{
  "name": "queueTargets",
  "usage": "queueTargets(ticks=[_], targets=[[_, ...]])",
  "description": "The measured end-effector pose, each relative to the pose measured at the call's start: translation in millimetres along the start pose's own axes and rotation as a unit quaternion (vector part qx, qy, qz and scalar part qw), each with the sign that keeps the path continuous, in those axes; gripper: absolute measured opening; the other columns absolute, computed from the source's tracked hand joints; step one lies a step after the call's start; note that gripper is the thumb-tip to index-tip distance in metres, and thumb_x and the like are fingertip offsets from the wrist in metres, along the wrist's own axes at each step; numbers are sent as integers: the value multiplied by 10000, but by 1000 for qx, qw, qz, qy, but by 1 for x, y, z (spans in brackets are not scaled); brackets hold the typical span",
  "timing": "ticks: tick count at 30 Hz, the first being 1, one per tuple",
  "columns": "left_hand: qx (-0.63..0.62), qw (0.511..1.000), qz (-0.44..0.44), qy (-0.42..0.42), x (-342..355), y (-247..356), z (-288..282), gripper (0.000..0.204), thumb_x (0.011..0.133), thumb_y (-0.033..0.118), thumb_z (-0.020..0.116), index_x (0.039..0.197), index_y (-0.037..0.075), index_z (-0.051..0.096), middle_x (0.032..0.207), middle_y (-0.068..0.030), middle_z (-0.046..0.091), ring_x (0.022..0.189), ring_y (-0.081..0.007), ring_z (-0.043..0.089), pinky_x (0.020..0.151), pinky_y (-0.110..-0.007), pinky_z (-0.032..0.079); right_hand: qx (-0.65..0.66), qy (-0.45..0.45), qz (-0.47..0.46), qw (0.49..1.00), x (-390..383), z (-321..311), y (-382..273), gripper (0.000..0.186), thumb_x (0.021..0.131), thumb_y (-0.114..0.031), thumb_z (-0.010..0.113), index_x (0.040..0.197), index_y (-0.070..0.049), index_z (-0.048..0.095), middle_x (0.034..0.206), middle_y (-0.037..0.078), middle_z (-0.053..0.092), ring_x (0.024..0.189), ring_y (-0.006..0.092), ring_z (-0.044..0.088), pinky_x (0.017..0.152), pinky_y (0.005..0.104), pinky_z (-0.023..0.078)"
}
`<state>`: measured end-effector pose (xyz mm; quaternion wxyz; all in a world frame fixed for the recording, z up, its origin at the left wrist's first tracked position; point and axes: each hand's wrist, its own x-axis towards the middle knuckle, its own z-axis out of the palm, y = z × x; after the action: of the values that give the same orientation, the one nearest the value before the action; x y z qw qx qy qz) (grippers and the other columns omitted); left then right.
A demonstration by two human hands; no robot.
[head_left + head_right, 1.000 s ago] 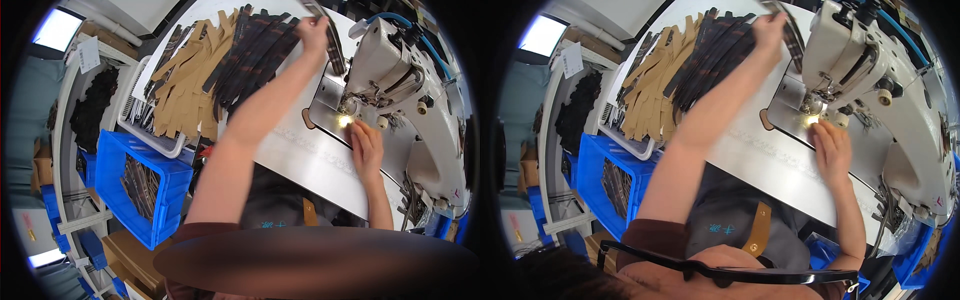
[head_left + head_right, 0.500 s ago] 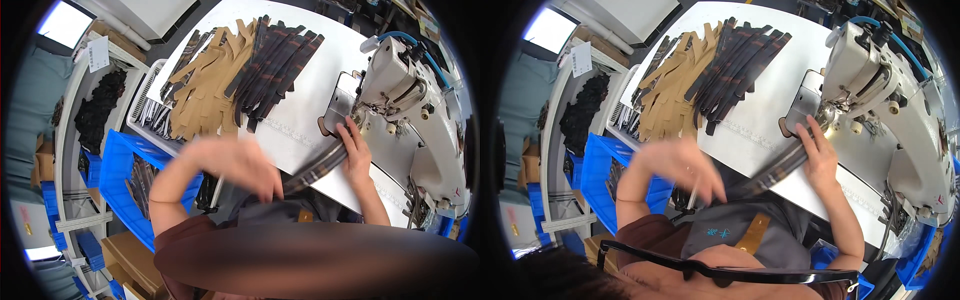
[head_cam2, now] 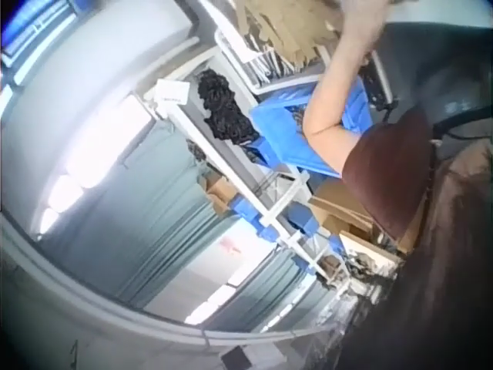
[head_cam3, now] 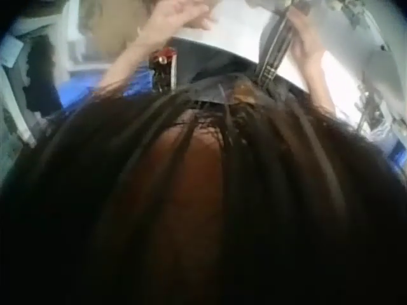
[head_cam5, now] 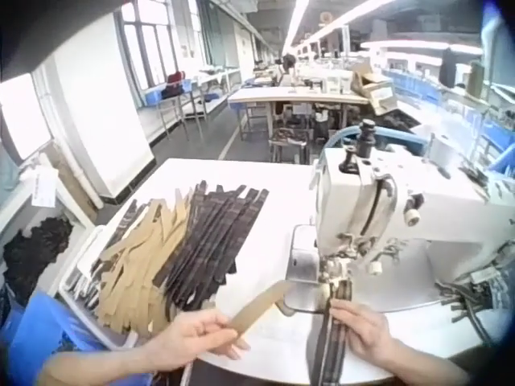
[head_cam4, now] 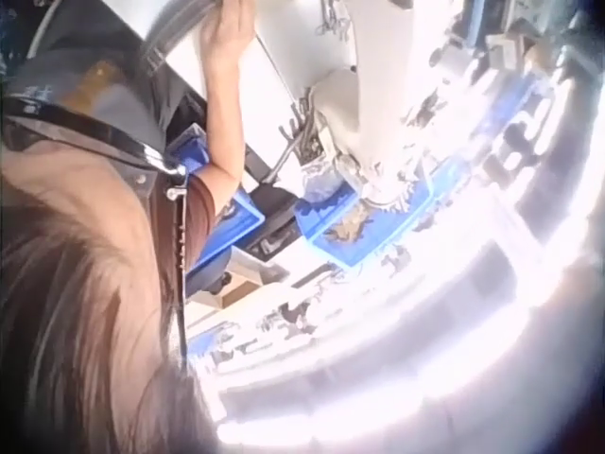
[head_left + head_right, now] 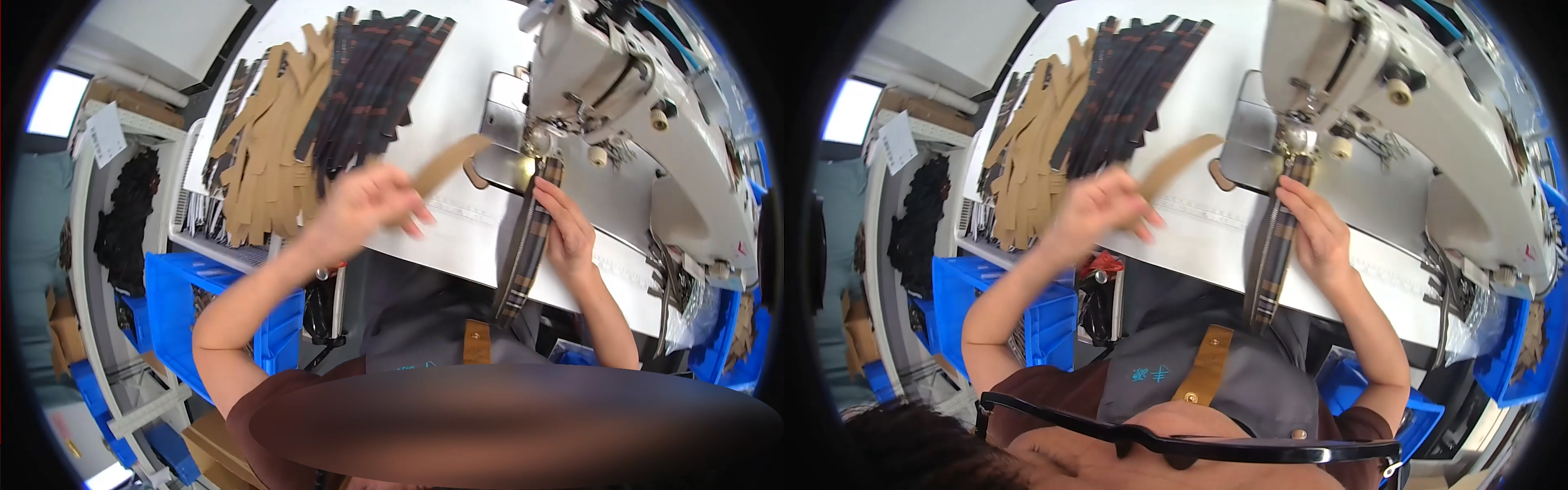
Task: The recorder is sewing fabric strips using an industrial sewing machine.
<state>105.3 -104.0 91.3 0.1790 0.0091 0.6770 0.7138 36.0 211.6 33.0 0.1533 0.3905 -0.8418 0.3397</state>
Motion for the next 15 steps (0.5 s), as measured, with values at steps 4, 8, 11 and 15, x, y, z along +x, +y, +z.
queueTargets(ticks=[4, 8, 11, 15], targets=[[-218, 946, -235, -37, -5, -44, 72, 239, 1016, 202, 463, 1169, 22, 498, 1135, -159, 642, 953, -199, 674, 789, -321, 566, 2, 4, -6, 1000, 3, 4, -6, 630, 611, 162, 557, 1206, -37, 608, 1146, 148, 594, 1000, 315, 589, 852, 374, 494], [-227, 932, -272, -71, 8, -38, 88, 290, 1026, 223, 436, 1220, 14, 486, 1131, -153, 643, 982, -198, 667, 840, -329, 560, -80, -89, -72, 990, 3, 6, -12, 615, 643, -1, 675, 1242, -130, 614, 1091, 96, 535, 964, 281, 527, 826, 380, 453], [-225, 933, -268, -85, 14, -40, 90, 307, 1026, 248, 442, 1225, 21, 496, 1121, -139, 647, 967, -188, 667, 826, -317, 553, -83, -106, -60, 989, 3, 8, -13, 581, 644, -10, 676, 1213, -121, 635, 1108, 92, 526, 977, 279, 516, 830, 377, 454], [-27, 943, -287, -167, 32, -29, 76, 288, 976, 295, 556, 1143, 61, 573, 1038, -99, 675, 866, -168, 670, 740, -280, 526, -88, -110, -53, 989, 2, 8, -12, 528, 644, -21, 681, 1166, -101, 660, 1108, 96, 526, 982, 284, 515, 841, 385, 459]])
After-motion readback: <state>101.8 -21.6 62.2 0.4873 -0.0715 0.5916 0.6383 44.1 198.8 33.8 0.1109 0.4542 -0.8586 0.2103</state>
